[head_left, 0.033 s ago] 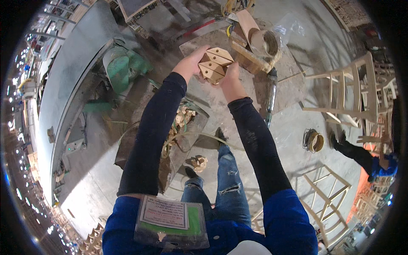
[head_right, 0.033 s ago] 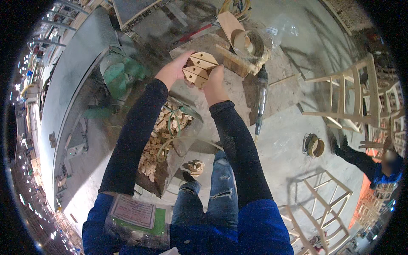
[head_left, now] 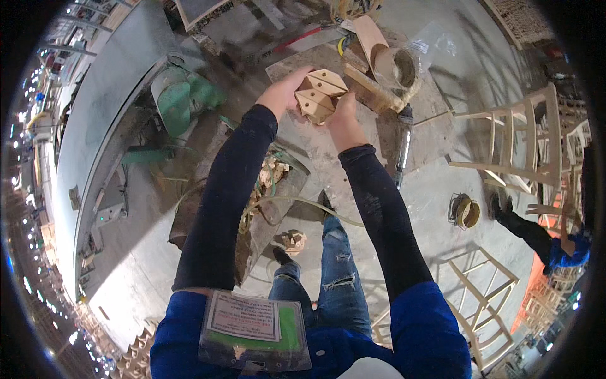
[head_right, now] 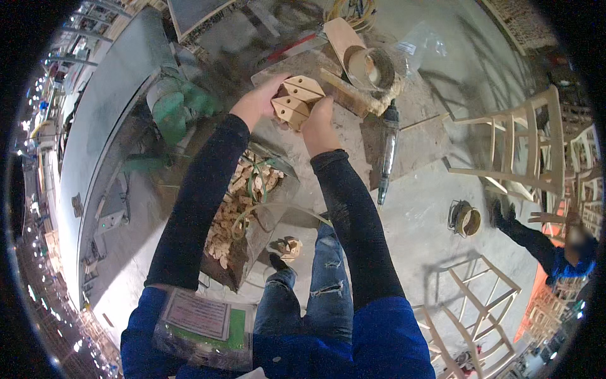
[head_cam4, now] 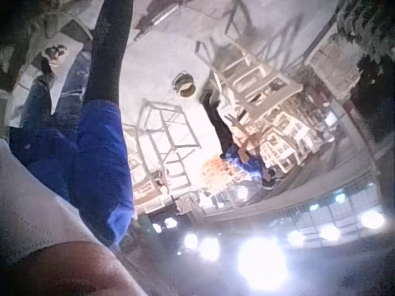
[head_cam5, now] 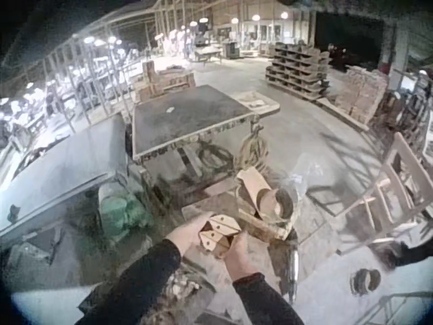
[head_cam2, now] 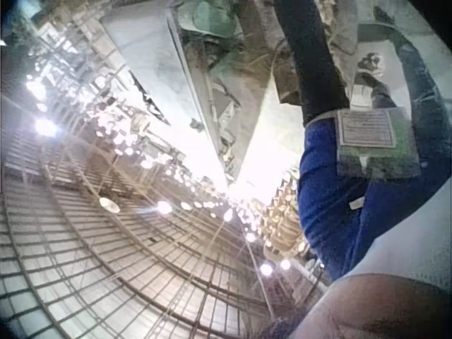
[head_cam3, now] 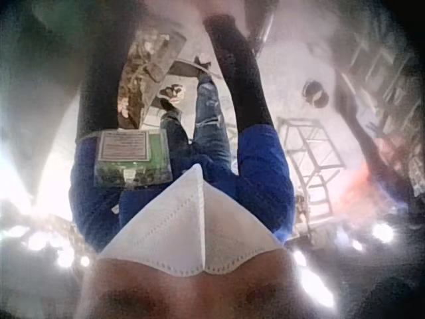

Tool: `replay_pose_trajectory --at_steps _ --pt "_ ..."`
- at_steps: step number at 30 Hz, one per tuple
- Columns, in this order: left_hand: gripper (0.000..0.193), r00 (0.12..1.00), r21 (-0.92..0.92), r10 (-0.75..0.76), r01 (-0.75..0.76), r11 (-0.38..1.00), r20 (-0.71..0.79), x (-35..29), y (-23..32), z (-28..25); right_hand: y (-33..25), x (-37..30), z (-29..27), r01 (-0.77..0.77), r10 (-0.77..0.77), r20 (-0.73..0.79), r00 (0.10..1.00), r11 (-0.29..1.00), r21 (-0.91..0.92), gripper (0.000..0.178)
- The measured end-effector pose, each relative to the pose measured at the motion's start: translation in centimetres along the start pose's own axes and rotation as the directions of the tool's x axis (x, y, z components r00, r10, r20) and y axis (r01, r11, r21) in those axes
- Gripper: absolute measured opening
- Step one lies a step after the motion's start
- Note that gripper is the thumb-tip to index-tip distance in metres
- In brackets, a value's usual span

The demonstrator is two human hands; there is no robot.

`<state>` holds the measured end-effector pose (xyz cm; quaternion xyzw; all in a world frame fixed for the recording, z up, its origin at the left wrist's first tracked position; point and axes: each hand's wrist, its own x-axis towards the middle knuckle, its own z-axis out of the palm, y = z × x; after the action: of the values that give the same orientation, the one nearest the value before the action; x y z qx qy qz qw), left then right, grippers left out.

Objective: The person sits on the floor and assembles small wooden pieces with holes into larger structures. They pick up pieces, fit them together, and place the assembled units on the floor. Later, they use a power drill to attach a wooden piece to a chair frame.

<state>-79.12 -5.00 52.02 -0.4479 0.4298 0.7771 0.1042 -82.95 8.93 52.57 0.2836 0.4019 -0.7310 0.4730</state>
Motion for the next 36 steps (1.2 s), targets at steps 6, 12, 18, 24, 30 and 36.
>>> replay_pose_trajectory --at_steps 6,12,18,24,30,36 --pt "0.05 0.994 0.106 -0.108 0.109 0.988 -0.022 -0.2 1.7 2.3 -1.9 3.6 -2.4 -0.023 0.029 0.09 0.996 0.997 -0.074 0.059" --pt "0.069 0.975 0.057 -0.206 0.211 0.976 -0.08 -0.2 1.5 0.3 -2.9 -3.6 -0.1 -0.015 0.024 0.063 0.998 0.99 -0.142 0.064" --pt "0.072 0.987 0.17 0.072 -0.046 0.984 -0.147 -1.6 -0.3 -0.4 -1.5 -3.0 -6.5 0.069 -0.082 -0.044 0.996 0.967 -0.244 0.067" --pt "0.056 0.866 0.234 0.439 -0.387 0.892 -0.24 -6.1 -3.0 -3.6 3.2 -8.7 -11.6 0.193 -0.19 0.037 0.981 0.958 -0.211 0.06" --pt "0.048 0.822 0.575 0.568 -0.441 0.689 -0.05 -9.0 -0.1 -4.3 5.7 -10.9 -16.0 0.189 -0.173 0.131 0.976 0.974 -0.126 0.045" --pt "0.048 0.71 0.878 0.623 -0.472 0.075 0.329 -1.2 7.1 -0.7 3.2 -8.9 -13.7 0.2 -0.182 0.101 0.978 0.956 -0.215 0.038"
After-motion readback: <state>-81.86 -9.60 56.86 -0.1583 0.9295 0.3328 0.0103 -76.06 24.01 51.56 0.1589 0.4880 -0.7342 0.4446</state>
